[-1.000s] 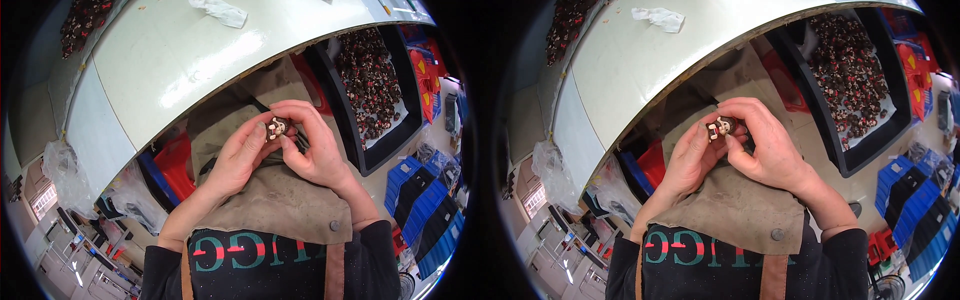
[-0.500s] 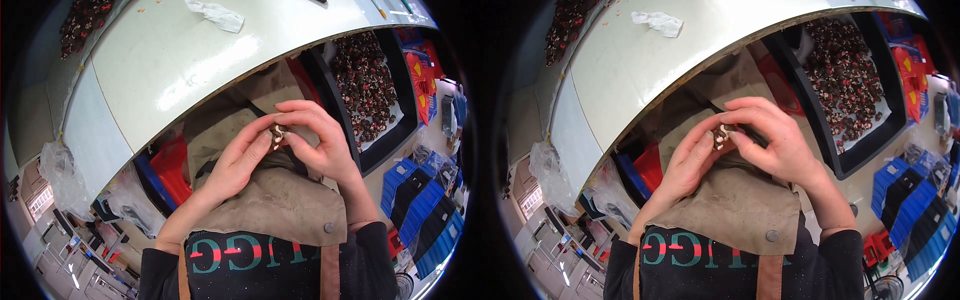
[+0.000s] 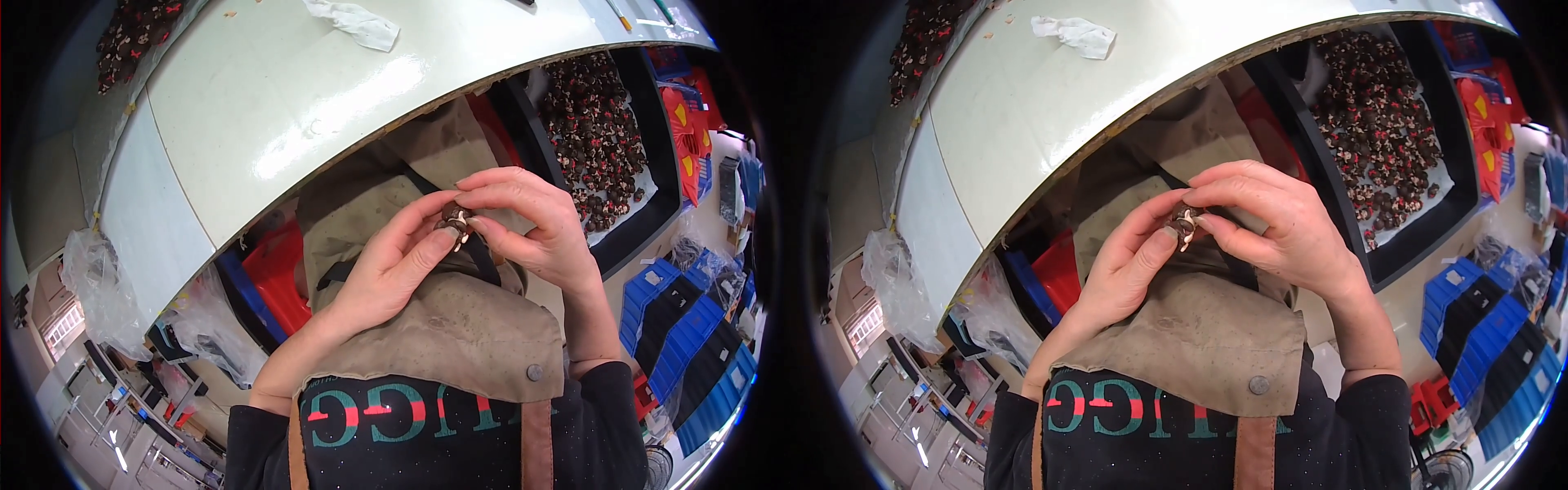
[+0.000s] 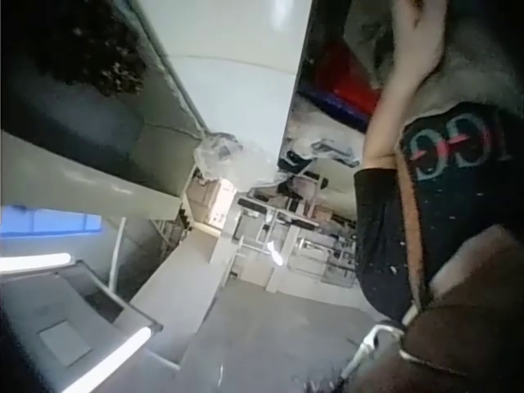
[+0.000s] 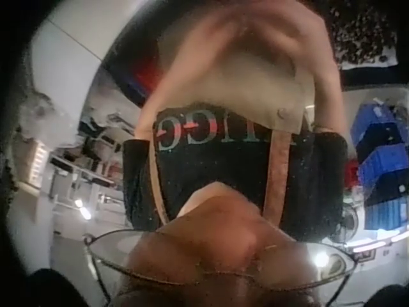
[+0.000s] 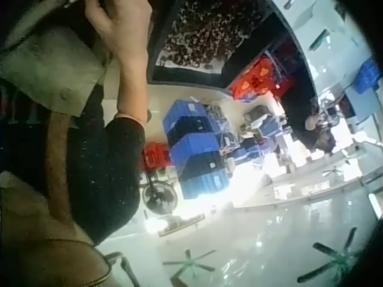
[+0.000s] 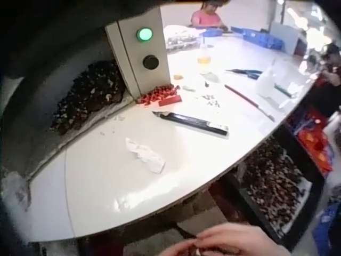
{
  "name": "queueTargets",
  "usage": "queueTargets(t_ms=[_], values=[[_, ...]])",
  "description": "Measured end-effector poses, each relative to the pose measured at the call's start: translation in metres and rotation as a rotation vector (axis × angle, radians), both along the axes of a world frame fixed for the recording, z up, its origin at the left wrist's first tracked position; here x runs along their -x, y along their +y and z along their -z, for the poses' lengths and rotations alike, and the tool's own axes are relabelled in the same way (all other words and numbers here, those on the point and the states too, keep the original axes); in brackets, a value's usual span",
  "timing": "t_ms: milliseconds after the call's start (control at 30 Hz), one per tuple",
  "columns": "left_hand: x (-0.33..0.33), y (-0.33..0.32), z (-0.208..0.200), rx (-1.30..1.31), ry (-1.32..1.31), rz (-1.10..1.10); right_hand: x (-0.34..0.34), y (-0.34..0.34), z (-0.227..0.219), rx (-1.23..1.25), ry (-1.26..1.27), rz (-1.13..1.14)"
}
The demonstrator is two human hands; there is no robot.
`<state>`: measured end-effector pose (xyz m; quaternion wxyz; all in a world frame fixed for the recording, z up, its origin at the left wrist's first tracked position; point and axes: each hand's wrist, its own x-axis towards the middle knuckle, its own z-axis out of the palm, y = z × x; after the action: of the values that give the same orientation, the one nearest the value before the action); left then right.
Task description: Assembling small character figurines by fitting pieces together and applying glue.
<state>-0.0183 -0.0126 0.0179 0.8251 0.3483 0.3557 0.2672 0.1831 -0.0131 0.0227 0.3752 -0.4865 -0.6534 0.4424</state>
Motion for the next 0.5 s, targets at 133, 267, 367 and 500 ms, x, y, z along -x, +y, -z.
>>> queueTargets(t_ms=[133, 267, 367, 500], values=[[0.0007, -0.0029, -0.0005, -0.052, 0.023, 0.008, 0.0016, -0.0033, -0.0001, -0.041, -0.035, 0.006], [0.001, -0.0026, 0.0012, -0.047, 0.039, 0.021, 0.0014, -0.0039, 0.0031, -0.038, -0.029, 0.011], [0.0018, -0.0016, -0.0011, -0.047, 0.014, 0.029, -0.0009, -0.0046, 0.0029, -0.011, 0.001, -0.024], [-0.0022, -0.0029, -0.0024, -0.057, -0.001, -0.006, -0.0027, -0.0091, 0.0058, 0.0, 0.002, -0.074]])
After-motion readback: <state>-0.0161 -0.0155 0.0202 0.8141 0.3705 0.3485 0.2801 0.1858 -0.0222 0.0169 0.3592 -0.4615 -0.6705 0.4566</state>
